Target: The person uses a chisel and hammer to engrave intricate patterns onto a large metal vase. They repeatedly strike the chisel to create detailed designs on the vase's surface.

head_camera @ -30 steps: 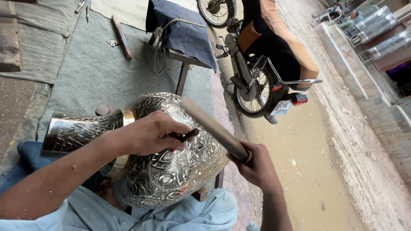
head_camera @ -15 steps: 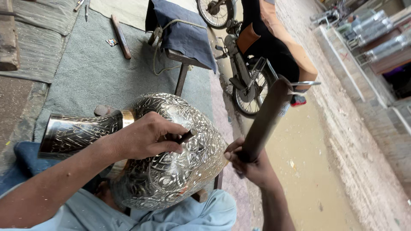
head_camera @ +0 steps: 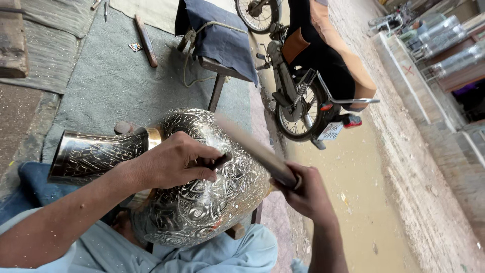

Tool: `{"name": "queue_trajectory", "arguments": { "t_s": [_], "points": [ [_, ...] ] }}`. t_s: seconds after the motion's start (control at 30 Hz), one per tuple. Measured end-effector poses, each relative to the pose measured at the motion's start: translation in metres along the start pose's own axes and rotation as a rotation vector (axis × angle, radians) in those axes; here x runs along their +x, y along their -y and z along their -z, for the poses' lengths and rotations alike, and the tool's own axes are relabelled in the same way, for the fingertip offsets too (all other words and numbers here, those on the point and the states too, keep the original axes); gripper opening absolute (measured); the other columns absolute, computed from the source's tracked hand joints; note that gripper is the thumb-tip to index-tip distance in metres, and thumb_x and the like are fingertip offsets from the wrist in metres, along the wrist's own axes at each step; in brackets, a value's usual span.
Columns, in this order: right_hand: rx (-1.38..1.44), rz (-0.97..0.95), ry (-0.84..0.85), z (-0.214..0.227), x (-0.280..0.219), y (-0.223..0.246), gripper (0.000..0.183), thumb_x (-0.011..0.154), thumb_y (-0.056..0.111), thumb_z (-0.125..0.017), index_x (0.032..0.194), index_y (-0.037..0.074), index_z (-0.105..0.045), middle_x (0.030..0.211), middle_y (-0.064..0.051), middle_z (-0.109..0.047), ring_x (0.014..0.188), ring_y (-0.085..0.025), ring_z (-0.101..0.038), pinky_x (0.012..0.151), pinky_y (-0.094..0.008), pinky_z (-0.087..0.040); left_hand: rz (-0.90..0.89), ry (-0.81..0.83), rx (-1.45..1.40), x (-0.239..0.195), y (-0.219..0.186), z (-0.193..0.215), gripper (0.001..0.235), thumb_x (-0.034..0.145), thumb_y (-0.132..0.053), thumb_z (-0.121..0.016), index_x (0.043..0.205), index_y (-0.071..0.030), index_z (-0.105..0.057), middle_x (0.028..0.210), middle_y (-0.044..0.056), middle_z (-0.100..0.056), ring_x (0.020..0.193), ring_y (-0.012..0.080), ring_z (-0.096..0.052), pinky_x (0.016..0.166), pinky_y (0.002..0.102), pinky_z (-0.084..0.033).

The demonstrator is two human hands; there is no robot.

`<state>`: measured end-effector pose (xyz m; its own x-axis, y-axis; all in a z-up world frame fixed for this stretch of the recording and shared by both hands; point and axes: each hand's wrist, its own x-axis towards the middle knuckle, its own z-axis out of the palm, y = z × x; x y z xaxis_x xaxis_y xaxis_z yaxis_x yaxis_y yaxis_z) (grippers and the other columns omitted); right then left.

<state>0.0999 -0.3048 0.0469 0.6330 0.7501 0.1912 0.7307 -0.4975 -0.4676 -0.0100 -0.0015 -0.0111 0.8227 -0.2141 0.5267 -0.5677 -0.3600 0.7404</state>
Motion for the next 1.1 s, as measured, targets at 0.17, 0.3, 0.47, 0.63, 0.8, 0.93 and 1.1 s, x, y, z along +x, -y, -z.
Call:
{"name": "queue_trajectory", "arguments": {
  "t_s": [0.17,0.3,0.47,0.63,0.8,0.93,1.1],
  "points": [
    [0.13,-0.254,0.068,0.0,0.006,0.018,0.023,0.083,0.013,-0.082,0.1,0.001,-0.073,0.069,0.0,-0.067,0.062,-0.007,-0.059,0.056,-0.028,-0.047,0.069,0.072,-0.055,-0.003,-0.001,-0.003,0.017,0.091,-0.017,-0.069,0.104,-0.008,-0.076,0.079,0.001,-0.078,0.072,0.0092,-0.078,0.07,0.026,-0.066],
    [0.2,-0.282,0.104,0.011,0.011,0.019,0.019,0.087,0.012,-0.083,0.087,-0.002,-0.071,0.064,-0.005,-0.06,0.06,-0.008,-0.054,0.053,-0.03,-0.044,0.096,0.028,-0.003,-0.005,-0.001,0.0,0.025,0.083,-0.02,-0.08,0.103,-0.005,-0.077,0.079,0.006,-0.079,0.068,0.0134,-0.077,0.063,0.033,-0.06],
    [0.205,-0.186,0.139,0.017,0.012,0.014,0.013,0.09,0.009,-0.078,0.087,-0.002,-0.071,0.069,-0.002,-0.065,0.063,-0.006,-0.053,0.054,-0.027,-0.043,-0.019,-0.036,-0.074,-0.011,-0.004,-0.001,0.025,0.085,-0.014,-0.077,0.105,0.0,-0.075,0.082,0.007,-0.08,0.076,0.0123,-0.08,0.065,0.033,-0.059],
    [0.165,-0.205,0.06,0.019,0.014,0.01,0.009,0.086,0.004,-0.077,0.092,-0.001,-0.073,0.069,-0.002,-0.064,0.062,-0.006,-0.053,0.054,-0.027,-0.043,0.157,-0.029,-0.054,-0.011,-0.006,-0.001,0.028,0.082,-0.018,-0.08,0.108,-0.006,-0.077,0.078,0.006,-0.08,0.066,0.014,-0.077,0.061,0.033,-0.06],
    [0.104,-0.097,0.072,0.019,0.009,0.015,0.016,0.081,0.0,-0.075,0.096,-0.001,-0.071,0.075,-0.004,-0.074,0.071,-0.007,-0.065,0.064,-0.027,-0.054,0.106,-0.043,-0.022,-0.01,-0.003,-0.005,0.032,0.081,-0.018,-0.08,0.112,-0.009,-0.077,0.082,0.005,-0.081,0.068,0.0117,-0.078,0.062,0.03,-0.063],
    [0.073,-0.228,0.171,0.018,0.006,0.016,0.015,0.08,0.004,-0.08,0.094,-0.001,-0.074,0.074,-0.006,-0.076,0.069,-0.009,-0.065,0.06,-0.03,-0.054,-0.011,-0.057,-0.062,-0.015,0.002,-0.008,0.03,0.086,-0.017,-0.077,0.113,-0.006,-0.076,0.085,0.005,-0.082,0.071,0.0096,-0.079,0.066,0.028,-0.063],
    [0.102,-0.222,0.24,0.021,0.006,0.01,0.018,0.077,0.001,-0.078,0.094,-0.001,-0.074,0.078,-0.003,-0.077,0.071,-0.009,-0.069,0.063,-0.029,-0.057,0.163,-0.046,-0.036,-0.021,0.006,-0.008,0.027,0.083,-0.021,-0.08,0.107,-0.009,-0.08,0.082,0.006,-0.082,0.059,0.0138,-0.077,0.053,0.03,-0.06]
  ]
}}
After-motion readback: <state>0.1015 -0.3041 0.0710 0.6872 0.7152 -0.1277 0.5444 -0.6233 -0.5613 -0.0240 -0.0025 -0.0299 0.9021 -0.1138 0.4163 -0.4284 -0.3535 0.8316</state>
